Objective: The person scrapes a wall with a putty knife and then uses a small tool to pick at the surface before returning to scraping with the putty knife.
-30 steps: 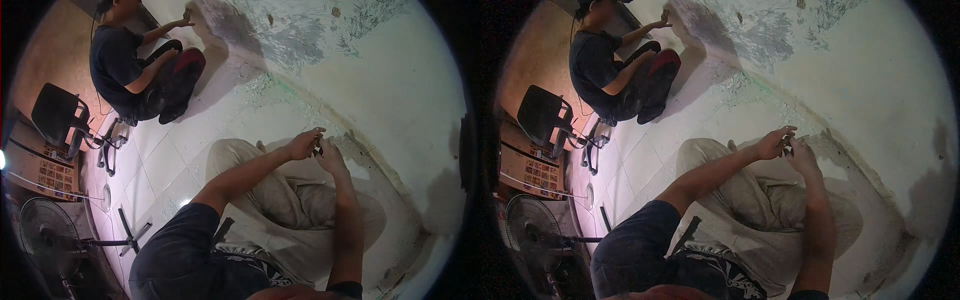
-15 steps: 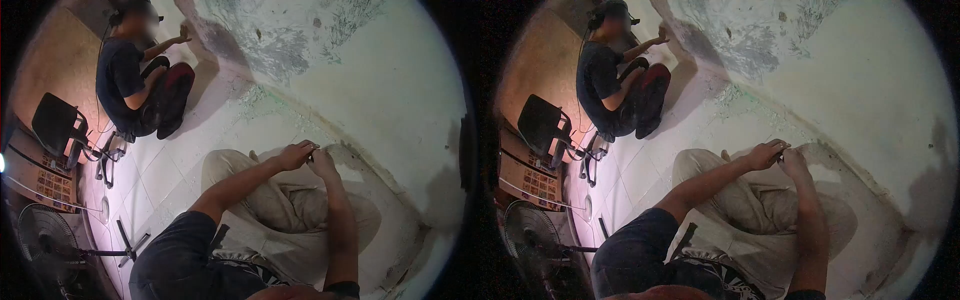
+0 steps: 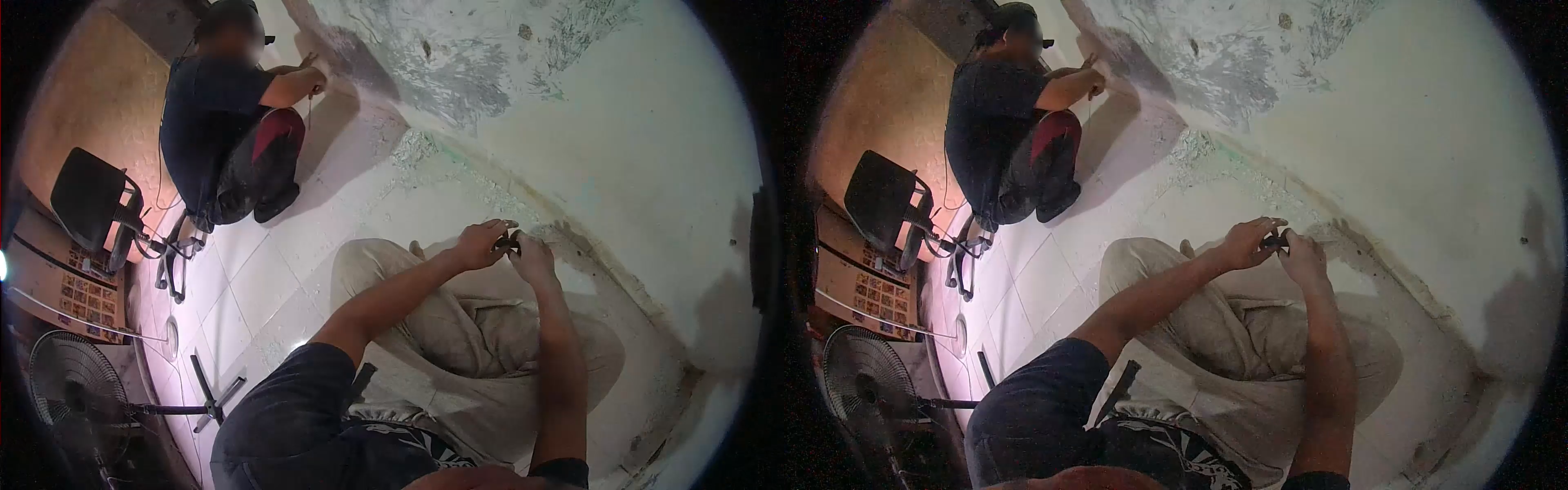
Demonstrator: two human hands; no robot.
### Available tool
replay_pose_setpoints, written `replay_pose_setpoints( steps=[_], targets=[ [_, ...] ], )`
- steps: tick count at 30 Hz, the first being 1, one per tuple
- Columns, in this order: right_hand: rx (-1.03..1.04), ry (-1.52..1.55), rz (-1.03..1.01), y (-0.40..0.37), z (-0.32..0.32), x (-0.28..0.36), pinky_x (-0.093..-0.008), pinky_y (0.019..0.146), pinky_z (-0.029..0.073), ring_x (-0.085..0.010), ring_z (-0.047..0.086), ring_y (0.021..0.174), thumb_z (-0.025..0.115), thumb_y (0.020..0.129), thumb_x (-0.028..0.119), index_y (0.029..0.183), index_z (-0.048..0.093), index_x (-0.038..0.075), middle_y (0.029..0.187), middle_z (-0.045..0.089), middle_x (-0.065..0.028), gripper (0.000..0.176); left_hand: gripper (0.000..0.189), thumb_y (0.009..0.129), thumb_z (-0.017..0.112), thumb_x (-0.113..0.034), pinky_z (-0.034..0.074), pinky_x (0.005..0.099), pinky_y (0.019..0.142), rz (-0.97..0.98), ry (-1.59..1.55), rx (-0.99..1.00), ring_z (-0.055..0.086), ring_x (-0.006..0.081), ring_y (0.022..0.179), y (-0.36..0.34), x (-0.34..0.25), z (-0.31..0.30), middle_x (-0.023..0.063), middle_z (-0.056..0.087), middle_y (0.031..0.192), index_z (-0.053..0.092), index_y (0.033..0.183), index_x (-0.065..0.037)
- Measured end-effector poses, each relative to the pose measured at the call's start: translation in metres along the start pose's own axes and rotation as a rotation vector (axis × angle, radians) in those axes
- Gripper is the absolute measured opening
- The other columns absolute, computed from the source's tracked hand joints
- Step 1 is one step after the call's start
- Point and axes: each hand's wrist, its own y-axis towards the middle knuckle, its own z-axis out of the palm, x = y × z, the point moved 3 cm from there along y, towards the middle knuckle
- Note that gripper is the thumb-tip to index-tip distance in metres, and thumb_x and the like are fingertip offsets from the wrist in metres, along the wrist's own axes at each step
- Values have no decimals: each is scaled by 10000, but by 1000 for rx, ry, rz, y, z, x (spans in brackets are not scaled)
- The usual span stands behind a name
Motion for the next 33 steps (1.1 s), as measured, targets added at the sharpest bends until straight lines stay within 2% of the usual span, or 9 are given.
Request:
replay_pose_setpoints(
  steps=[3,6,10,12,19,22,25,27,33],
  targets=[
    [53,42,74,1,-5,1,-497,882,469,-347,639,985,663,858,243,1072,594,88,952,684,-159,273,516,814,698,-126,530,361,620,-54,20,1,654,207,675,1,2,1,70,629,973,510,1294,-120],
    [42,94,95,-1,-14,6,-486,859,480,-358,645,971,673,850,227,1093,600,83,965,689,-168,292,502,809,702,-122,528,353,618,-97,6,23,651,205,671,3,3,-2,63,627,962,525,1278,-124],
    [26,77,94,-1,-9,2,-467,830,502,-359,656,956,684,842,207,1126,606,91,978,692,-166,317,483,813,676,-98,528,366,634,7,33,15,647,222,689,1,6,1,71,614,948,528,1272,-122],
    [2,48,100,1,-4,-1,-438,836,507,-314,664,896,695,829,209,1126,621,110,915,692,-127,321,488,802,668,-83,527,375,635,17,21,18,644,237,709,0,3,0,77,605,945,526,1268,-118],
    [84,40,80,0,-12,6,-431,853,511,-310,668,936,696,814,184,1146,643,100,961,702,-140,346,472,741,647,-40,522,419,652,152,70,3,616,319,818,-1,-2,1,105,557,979,531,1195,-99],
    [59,137,23,3,-1,-3,-449,851,519,-334,668,932,684,817,193,1209,625,135,951,701,-162,400,457,741,650,-48,523,428,661,171,69,41,614,334,832,-1,-6,-1,106,551,992,528,1179,-96],
    [91,78,16,2,3,-7,-438,853,519,-332,668,930,698,800,187,1131,666,107,937,707,-152,342,463,744,646,-49,524,434,668,197,71,43,616,337,834,0,-12,-1,105,558,991,523,1188,-101],
    [97,127,46,2,3,-6,-424,852,519,-322,670,925,699,790,182,1020,703,79,951,713,-136,252,470,747,644,-46,525,437,667,194,78,62,619,338,830,-1,-13,-1,103,562,998,519,1196,-106],
    [125,175,35,0,-7,0,-404,857,515,-314,667,957,680,770,134,969,695,28,983,707,-157,226,527,763,642,-48,528,435,654,197,84,60,638,332,815,-1,-9,0,94,598,1020,501,1264,-130]
  ],
)
